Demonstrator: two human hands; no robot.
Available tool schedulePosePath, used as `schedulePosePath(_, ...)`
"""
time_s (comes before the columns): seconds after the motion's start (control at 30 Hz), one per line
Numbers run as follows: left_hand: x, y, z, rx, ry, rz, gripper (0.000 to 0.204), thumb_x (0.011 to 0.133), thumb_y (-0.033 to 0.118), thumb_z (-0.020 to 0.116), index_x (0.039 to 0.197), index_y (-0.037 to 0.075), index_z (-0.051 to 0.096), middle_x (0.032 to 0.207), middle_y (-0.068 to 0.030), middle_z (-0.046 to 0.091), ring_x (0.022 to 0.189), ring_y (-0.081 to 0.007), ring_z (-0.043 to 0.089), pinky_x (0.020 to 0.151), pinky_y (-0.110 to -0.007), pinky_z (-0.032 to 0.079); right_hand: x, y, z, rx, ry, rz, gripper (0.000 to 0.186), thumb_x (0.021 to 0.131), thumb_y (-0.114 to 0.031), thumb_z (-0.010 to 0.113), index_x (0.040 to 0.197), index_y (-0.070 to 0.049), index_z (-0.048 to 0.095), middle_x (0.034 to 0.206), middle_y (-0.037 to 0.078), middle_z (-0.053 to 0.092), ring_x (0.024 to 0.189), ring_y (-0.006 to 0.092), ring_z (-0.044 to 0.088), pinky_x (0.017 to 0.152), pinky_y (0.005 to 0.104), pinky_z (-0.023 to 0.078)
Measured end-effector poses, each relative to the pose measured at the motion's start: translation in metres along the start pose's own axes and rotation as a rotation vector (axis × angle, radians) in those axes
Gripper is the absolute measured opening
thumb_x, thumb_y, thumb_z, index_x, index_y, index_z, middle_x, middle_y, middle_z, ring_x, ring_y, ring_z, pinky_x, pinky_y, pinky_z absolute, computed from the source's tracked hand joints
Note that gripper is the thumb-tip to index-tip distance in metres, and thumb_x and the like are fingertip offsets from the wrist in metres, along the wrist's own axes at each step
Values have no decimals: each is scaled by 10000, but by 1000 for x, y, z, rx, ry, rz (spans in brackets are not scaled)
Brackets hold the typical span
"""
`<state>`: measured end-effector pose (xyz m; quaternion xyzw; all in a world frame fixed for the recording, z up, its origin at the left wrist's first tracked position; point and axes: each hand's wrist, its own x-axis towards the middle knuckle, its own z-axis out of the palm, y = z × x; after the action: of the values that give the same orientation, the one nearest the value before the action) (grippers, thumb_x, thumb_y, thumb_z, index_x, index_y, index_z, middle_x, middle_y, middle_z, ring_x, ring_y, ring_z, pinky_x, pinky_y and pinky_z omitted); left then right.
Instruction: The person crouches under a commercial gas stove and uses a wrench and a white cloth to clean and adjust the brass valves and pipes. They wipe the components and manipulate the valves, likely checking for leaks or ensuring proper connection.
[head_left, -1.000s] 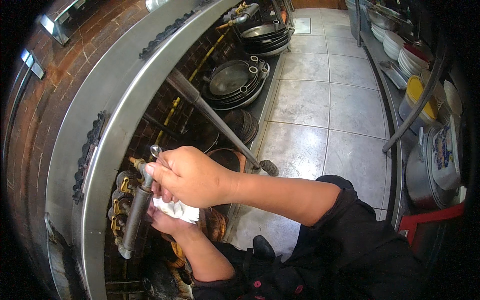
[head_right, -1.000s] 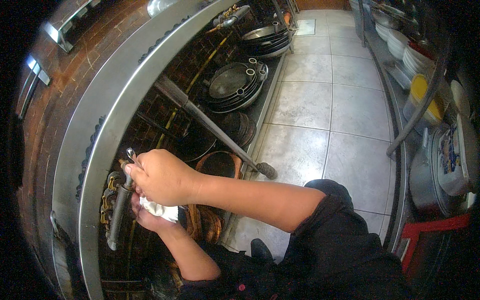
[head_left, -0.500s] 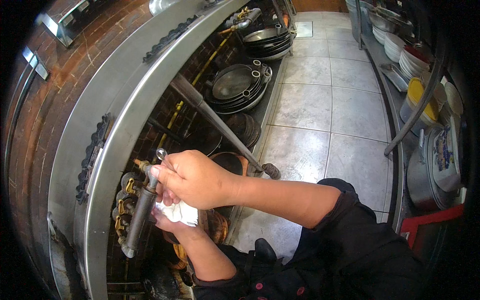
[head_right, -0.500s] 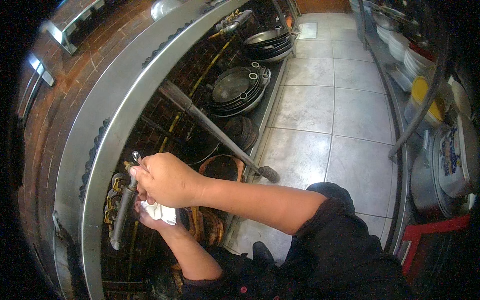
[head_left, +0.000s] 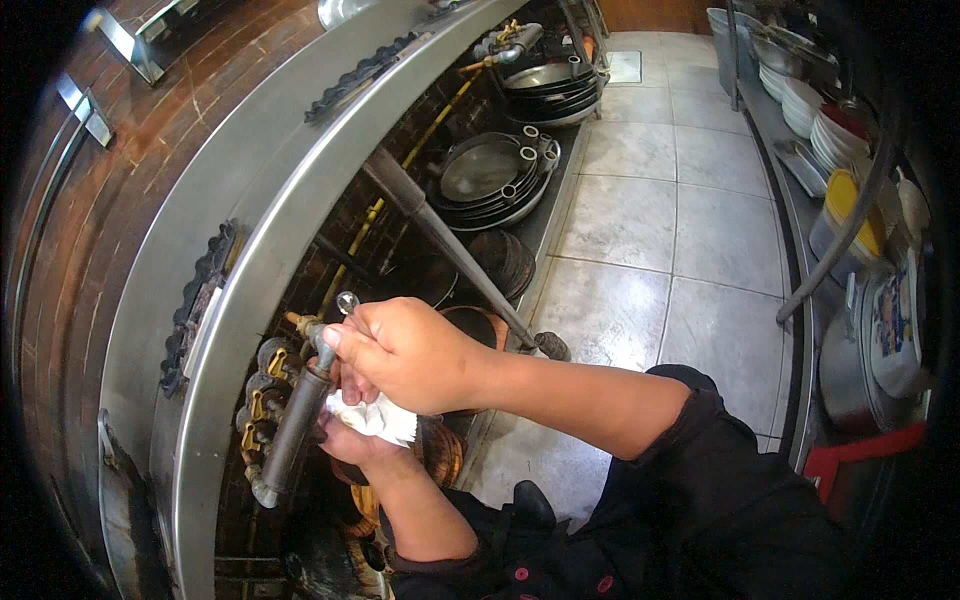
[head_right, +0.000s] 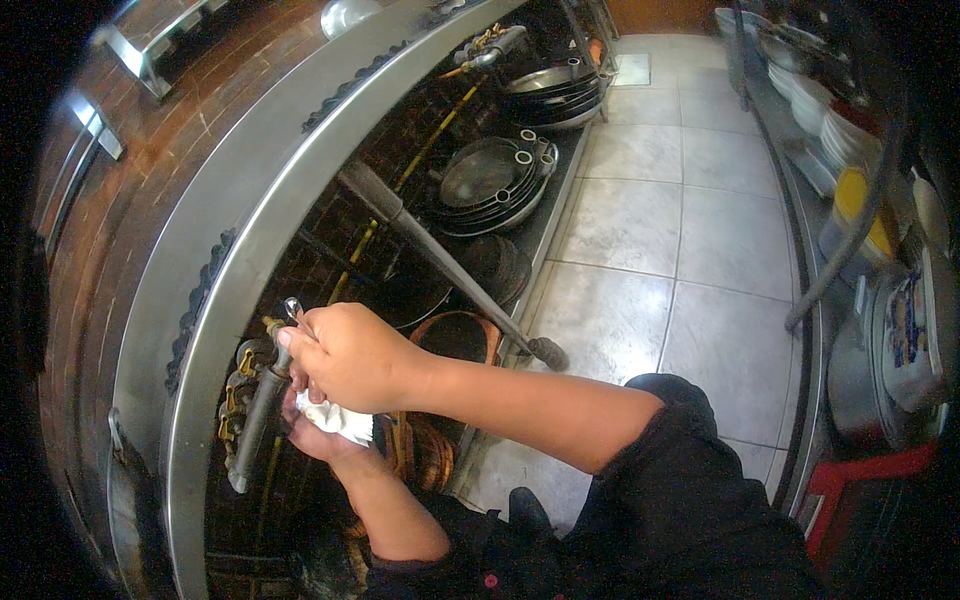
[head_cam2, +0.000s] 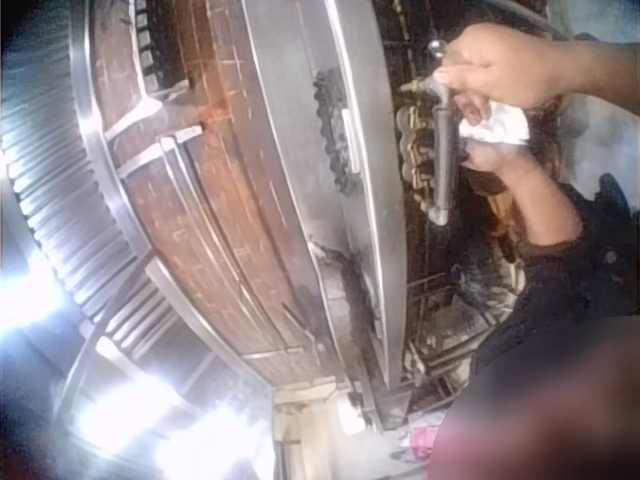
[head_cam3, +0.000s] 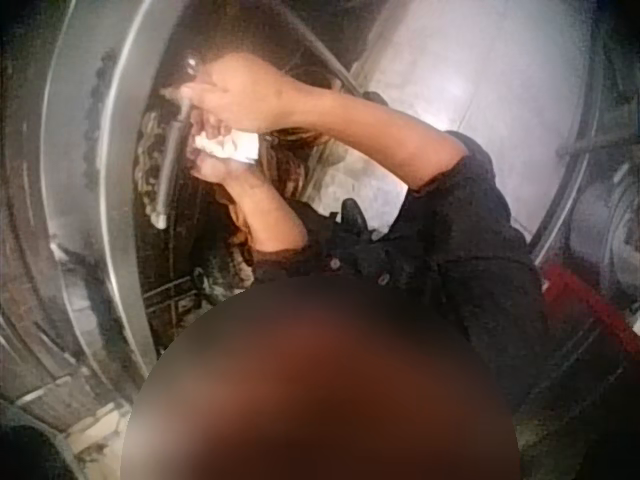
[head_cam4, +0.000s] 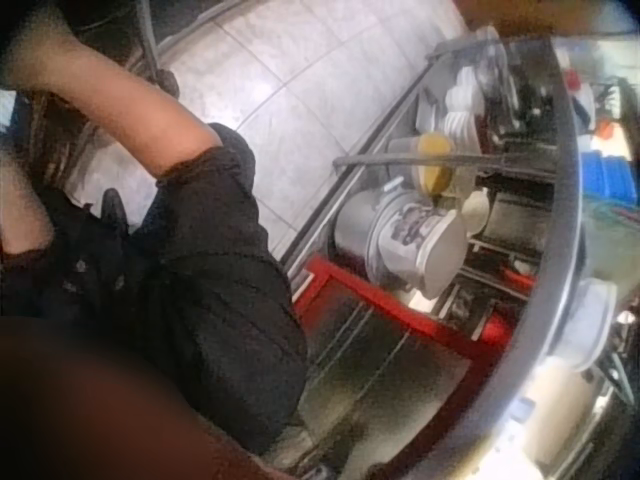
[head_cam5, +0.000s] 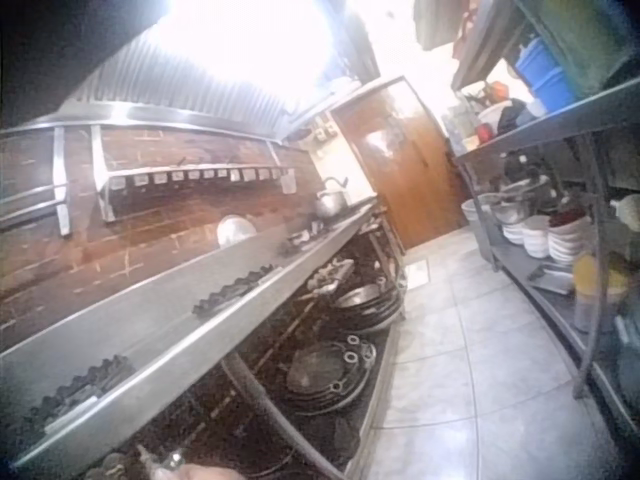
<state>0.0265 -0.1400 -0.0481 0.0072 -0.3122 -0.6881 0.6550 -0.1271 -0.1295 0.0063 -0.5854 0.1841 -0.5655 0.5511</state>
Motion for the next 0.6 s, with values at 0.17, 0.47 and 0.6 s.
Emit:
schedulePosePath(0.17,-4,-4,2,-32,71,76,432,843,457,535,971,49,594,666,-11,454,652,-135,433,611,-272,375,-2,-5,0,-4,-7,20,369,971,-247,470,744,28,568,638,82,618,600,126,609,589,267,496)
schedulePosePath(0.47,-10,-6,19,228,106,42,207,847,305,459,904,108,487,647,10,406,584,-110,414,534,-241,350,-2,-4,0,-10,-6,37,387,975,-245,465,691,1,556,627,67,601,594,127,599,574,269,486)
schedulePosePath(0.6,-11,-6,23,196,89,30,213,837,322,477,904,119,479,656,15,398,597,-110,410,542,-238,347,-1,0,2,-9,-14,51,399,980,-235,451,665,-7,542,622,70,596,600,127,597,575,270,485)
